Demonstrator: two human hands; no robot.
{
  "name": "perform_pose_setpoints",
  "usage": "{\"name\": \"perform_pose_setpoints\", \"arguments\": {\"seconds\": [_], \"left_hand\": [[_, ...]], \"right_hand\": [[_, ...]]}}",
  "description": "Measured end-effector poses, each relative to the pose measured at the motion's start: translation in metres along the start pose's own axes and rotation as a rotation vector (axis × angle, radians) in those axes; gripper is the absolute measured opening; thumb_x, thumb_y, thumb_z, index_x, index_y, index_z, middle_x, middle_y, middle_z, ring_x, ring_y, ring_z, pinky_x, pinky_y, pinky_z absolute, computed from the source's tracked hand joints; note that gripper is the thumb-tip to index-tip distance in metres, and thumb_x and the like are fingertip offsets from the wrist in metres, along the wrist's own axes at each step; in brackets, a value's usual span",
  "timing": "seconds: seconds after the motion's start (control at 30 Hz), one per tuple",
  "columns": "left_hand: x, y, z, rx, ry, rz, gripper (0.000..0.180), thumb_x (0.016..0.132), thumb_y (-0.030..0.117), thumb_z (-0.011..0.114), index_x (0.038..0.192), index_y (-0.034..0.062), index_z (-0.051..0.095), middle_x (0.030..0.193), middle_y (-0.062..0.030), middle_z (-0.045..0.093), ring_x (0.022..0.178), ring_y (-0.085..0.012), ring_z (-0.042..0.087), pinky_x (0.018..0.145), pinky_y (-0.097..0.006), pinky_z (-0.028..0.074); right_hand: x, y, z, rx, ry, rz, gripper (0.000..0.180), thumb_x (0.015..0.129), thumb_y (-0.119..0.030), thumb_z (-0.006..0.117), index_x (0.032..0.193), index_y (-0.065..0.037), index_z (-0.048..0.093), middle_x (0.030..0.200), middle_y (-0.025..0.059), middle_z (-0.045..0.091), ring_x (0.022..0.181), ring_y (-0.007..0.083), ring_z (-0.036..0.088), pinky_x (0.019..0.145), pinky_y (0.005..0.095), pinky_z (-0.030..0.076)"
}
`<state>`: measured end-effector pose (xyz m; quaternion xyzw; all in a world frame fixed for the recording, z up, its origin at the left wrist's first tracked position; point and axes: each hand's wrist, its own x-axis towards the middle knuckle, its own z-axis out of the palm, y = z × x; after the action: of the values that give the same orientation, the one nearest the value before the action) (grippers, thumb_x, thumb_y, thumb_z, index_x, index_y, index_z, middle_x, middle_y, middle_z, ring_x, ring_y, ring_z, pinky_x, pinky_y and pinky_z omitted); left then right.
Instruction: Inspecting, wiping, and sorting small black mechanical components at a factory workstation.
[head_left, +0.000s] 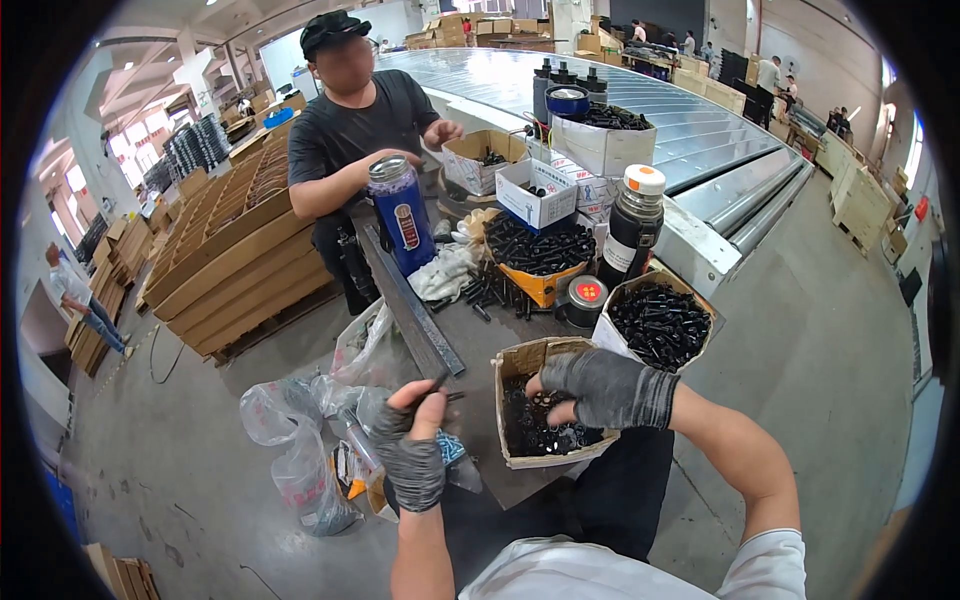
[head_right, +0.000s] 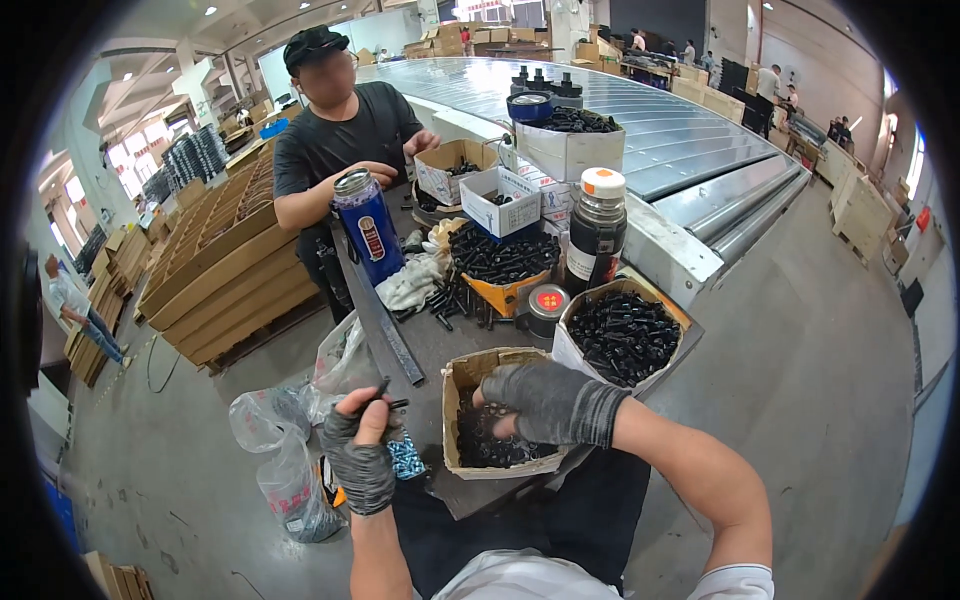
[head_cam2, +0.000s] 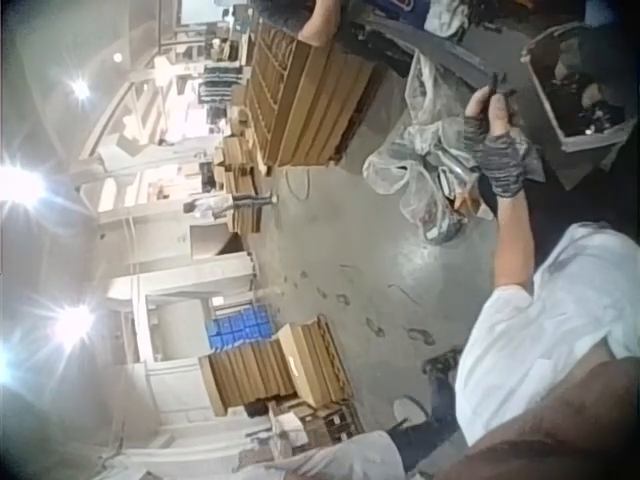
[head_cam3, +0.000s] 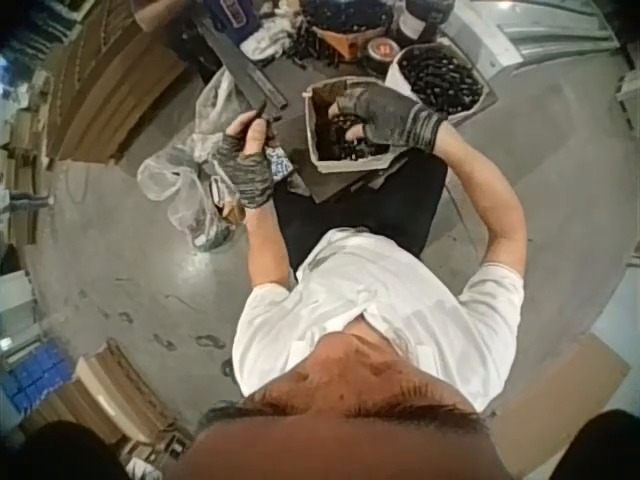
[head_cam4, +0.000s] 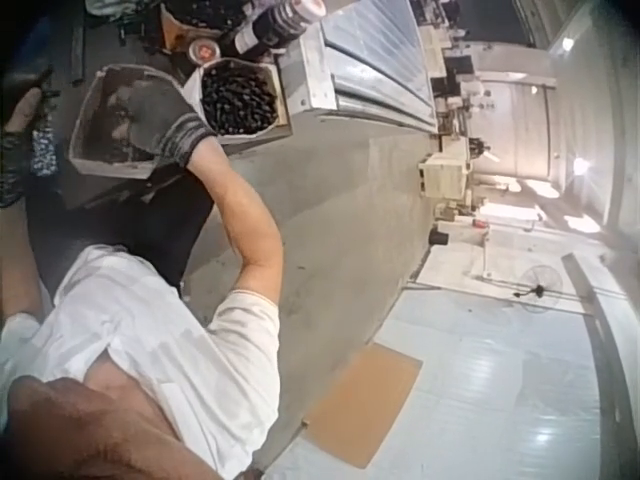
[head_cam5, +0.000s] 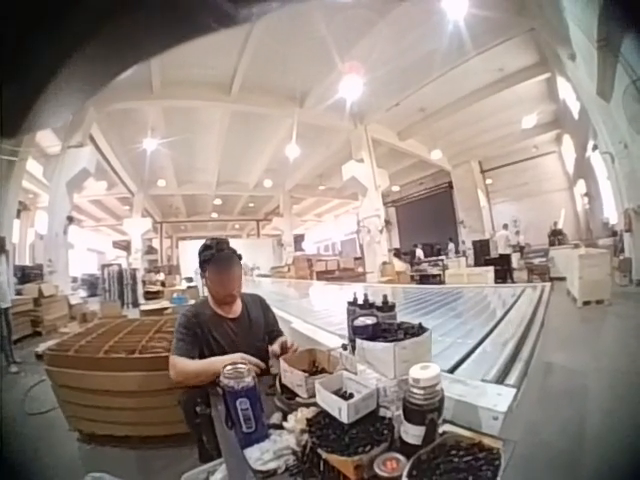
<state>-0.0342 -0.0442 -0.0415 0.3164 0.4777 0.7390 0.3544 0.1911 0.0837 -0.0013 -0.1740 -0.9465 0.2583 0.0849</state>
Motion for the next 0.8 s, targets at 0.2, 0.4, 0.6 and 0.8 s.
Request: {"name": "perform_pose_setpoints", "arguments": {"seconds": [0.2, 0.4, 0.6, 0.8], "left_hand": [[-0.002, -0.036, -0.031, -0.002, 0.044, 0.064, 0.016, 0.094, 0.008, 0.067, 0.109, 0.0036, 0.066, 0.093, -0.0067, 0.069, 0.071, -0.0116, 0.06, 0.064, -0.025, 0.048], [-0.015, -0.026, -0.019, 0.126, 0.046, 0.0, 0.017, 0.093, 0.008, 0.067, 0.11, 0.005, 0.069, 0.093, -0.0021, 0.069, 0.084, -0.0102, 0.063, 0.074, -0.025, 0.051], [-0.02, -0.029, -0.028, 0.124, -0.055, 0.001, 0.02, 0.093, 0.009, 0.069, 0.112, 0.0031, 0.068, 0.098, -0.0048, 0.071, 0.089, -0.0111, 0.065, 0.082, -0.027, 0.052], [-0.025, -0.012, -0.044, 0.139, 0.08, 0.016, 0.018, 0.092, 0.01, 0.069, 0.11, 0.0047, 0.069, 0.093, -0.0022, 0.069, 0.084, -0.0103, 0.063, 0.077, -0.027, 0.052]], "right_hand": [[0.025, -0.02, 0.026, -0.291, -0.163, 0.001, 0.065, 0.077, -0.036, 0.078, 0.133, -0.011, 0.056, 0.12, 0.0247, 0.058, 0.109, 0.0401, 0.061, 0.091, 0.0482, 0.05], [0.022, -0.015, 0.022, -0.198, -0.257, -0.089, 0.048, 0.081, -0.024, 0.071, 0.127, -0.015, 0.06, 0.111, 0.016, 0.061, 0.097, 0.036, 0.065, 0.084, 0.0482, 0.053], [0.0, 0.015, 0.007, -0.236, -0.099, -0.082, 0.02, 0.077, -0.007, 0.069, 0.096, -0.007, 0.067, 0.088, 0.0133, 0.062, 0.089, 0.0349, 0.063, 0.08, 0.0453, 0.05], [0.028, -0.004, 0.003, -0.01, -0.028, -0.178, 0.026, 0.081, 0.0, 0.067, 0.107, -0.003, 0.065, 0.099, 0.0146, 0.066, 0.096, 0.0343, 0.066, 0.083, 0.0412, 0.052]]}}
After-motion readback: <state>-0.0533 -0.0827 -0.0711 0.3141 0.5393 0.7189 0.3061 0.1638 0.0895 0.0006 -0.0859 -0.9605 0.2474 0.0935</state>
